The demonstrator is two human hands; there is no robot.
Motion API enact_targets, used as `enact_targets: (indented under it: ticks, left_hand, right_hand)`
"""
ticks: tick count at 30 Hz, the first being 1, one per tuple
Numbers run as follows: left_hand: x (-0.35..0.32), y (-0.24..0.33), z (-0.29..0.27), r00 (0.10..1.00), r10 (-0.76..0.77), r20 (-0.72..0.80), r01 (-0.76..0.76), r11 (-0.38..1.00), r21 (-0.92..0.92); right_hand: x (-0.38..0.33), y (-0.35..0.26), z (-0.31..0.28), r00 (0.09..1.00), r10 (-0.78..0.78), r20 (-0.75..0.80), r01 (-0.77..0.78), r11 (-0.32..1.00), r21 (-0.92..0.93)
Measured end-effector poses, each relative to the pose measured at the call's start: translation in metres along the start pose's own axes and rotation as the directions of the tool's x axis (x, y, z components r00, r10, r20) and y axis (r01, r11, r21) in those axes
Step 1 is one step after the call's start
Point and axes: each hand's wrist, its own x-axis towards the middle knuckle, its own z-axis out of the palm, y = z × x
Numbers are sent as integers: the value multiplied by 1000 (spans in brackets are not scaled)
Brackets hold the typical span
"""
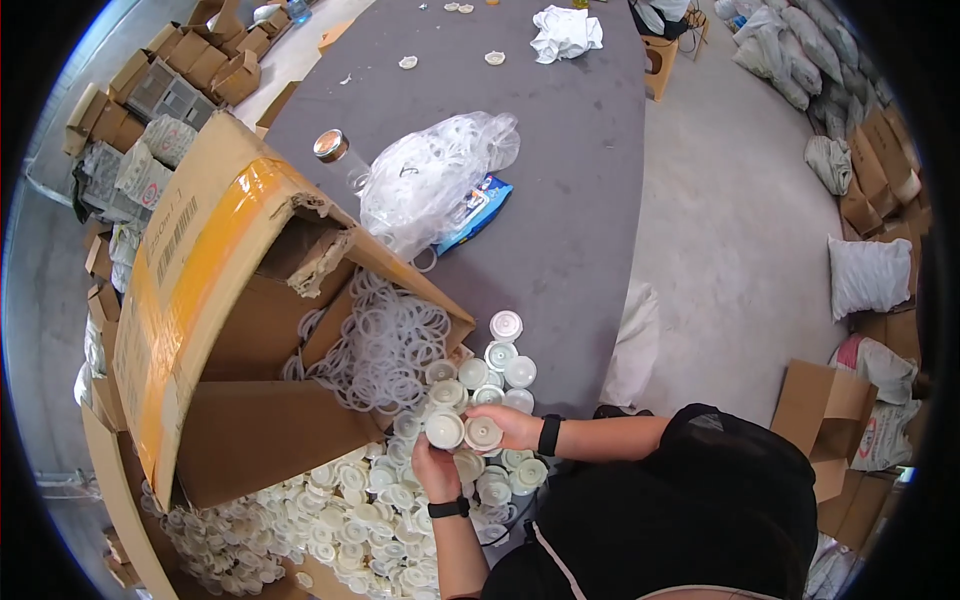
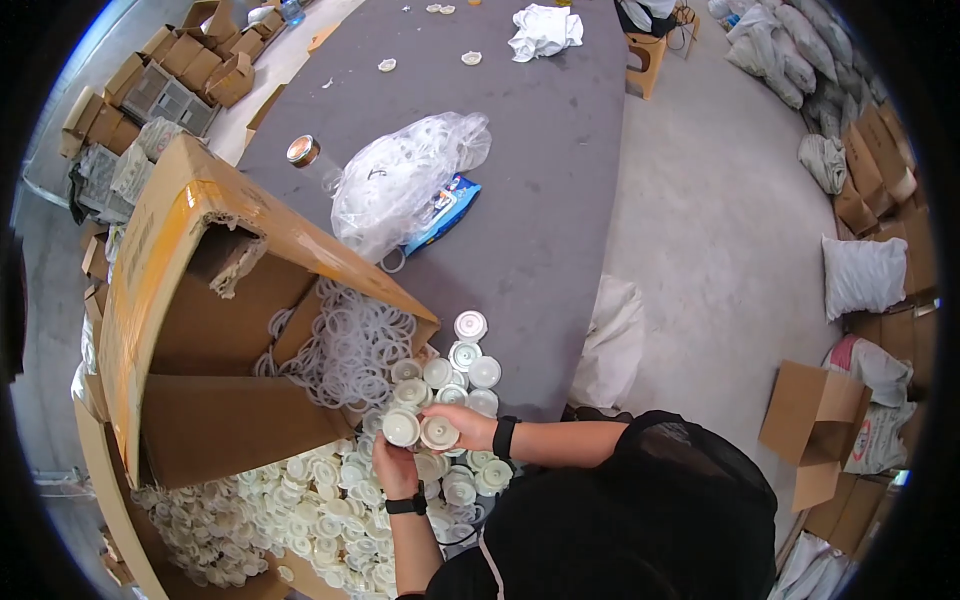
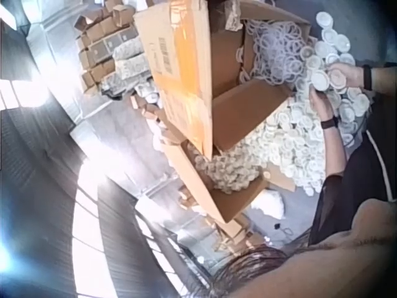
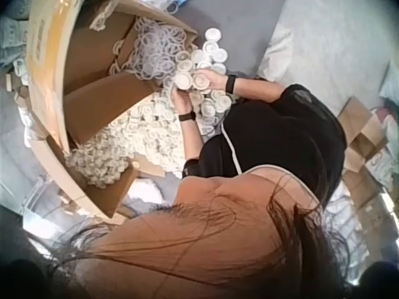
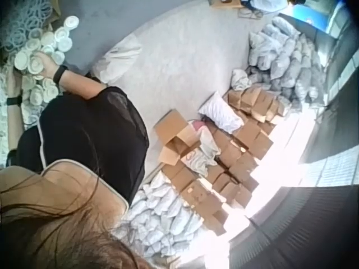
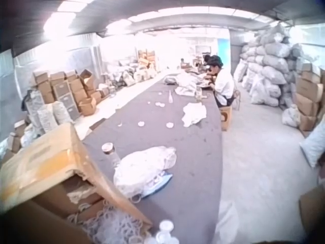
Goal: Sorting and inspecting small white plastic components at a factory workbench.
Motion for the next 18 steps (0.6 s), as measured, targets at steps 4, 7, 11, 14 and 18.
enact_targets:
  ticks: [4, 7, 11, 14, 18]
  left_hand:
    - [7, 5, -13, 997, -74, 19, 74, 997, -19]
    - [12, 5, -12, 998, -70, -1, 69, 998, -10]
    - [22, 7, -18, 998, -64, -14, 64, 998, -6]
    - [40, 14, -24, 996, -64, -64, 80, 953, 292]
    - [75, 24, -24, 946, 307, 100, -254, 514, 819]
  right_hand:
    - [3, 0, 8, 993, -109, -38, 106, 992, -72]
    - [5, -3, 15, 992, -68, -105, 66, 998, -26]
    - [6, -10, 18, 997, -65, 35, 71, 966, -250]
    - [11, -11, 15, 994, -102, 28, 104, 897, -429]
    - [16, -15, 10, 980, -192, -48, 151, 883, -445]
